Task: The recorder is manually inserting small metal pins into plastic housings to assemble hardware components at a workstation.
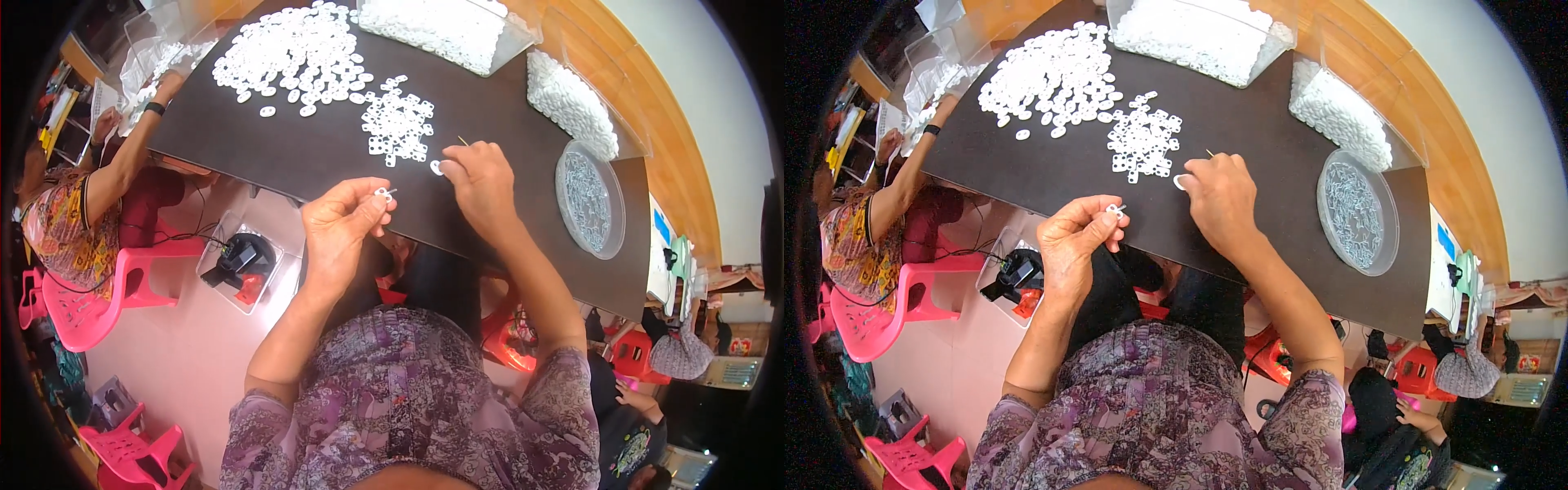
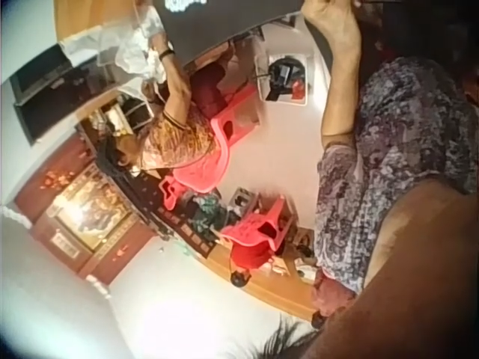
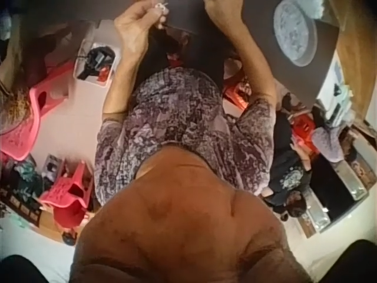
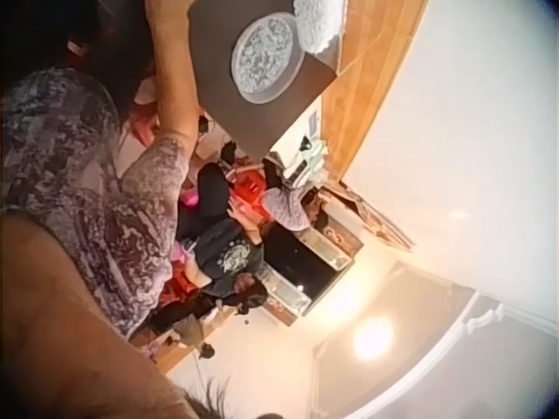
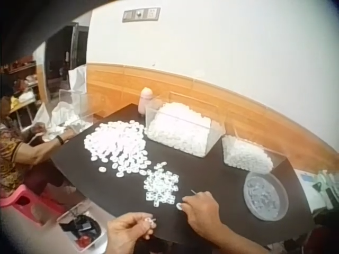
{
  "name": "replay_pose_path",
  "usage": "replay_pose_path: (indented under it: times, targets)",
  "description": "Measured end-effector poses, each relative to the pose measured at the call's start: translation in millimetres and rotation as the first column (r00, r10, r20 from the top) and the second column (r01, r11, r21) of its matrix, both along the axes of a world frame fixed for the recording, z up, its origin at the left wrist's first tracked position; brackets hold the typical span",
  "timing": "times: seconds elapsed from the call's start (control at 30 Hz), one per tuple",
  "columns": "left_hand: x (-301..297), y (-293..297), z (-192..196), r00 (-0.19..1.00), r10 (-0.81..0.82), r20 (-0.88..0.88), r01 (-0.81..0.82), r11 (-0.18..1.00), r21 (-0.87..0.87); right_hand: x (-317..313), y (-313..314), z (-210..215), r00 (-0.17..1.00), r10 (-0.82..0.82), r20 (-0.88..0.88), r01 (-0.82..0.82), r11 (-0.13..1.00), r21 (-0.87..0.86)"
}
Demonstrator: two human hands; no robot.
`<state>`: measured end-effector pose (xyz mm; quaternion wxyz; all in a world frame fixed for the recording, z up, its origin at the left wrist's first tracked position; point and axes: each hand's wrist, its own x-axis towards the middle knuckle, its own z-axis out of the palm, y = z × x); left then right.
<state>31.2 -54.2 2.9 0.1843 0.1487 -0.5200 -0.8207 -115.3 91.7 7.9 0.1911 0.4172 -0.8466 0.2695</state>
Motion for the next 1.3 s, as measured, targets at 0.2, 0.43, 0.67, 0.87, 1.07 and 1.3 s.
replay_pose_path:
  times: [0.2, 0.43, 0.67, 0.87, 1.07, 1.3]
  targets:
    - [0.0, -0.5, -0.5, 1.000, -0.003, 0.000, 0.003, 1.000, 0.008, 5.5, -8.2, -7.8, 0.998, -0.046, -0.043, 0.051, 0.988, 0.142]
    - [-4.1, 1.6, -0.1, 0.999, 0.026, 0.019, -0.027, 0.999, 0.038, 12.5, -3.2, -5.5, 0.705, 0.158, 0.691, 0.026, 0.968, -0.249]
    - [-7.7, 6.5, 1.2, 1.000, 0.020, 0.024, -0.021, 0.999, 0.040, 24.3, -4.9, 10.5, 0.336, 0.423, 0.841, 0.096, 0.873, -0.478]
    - [-5.9, 11.0, 2.8, 0.998, 0.038, 0.053, -0.038, 0.999, -0.005, 32.5, -8.7, 13.6, 0.322, 0.459, 0.828, 0.124, 0.847, -0.517]
    - [-5.6, 13.4, 3.4, 0.996, 0.063, 0.070, -0.059, 0.996, -0.069, 38.6, -10.2, 9.7, 0.349, 0.463, 0.815, 0.129, 0.838, -0.531]
    - [-3.3, 12.1, 1.3, 0.995, 0.077, 0.070, -0.070, 0.993, -0.090, 47.7, -16.3, 13.2, 0.435, 0.467, 0.770, 0.116, 0.819, -0.562]
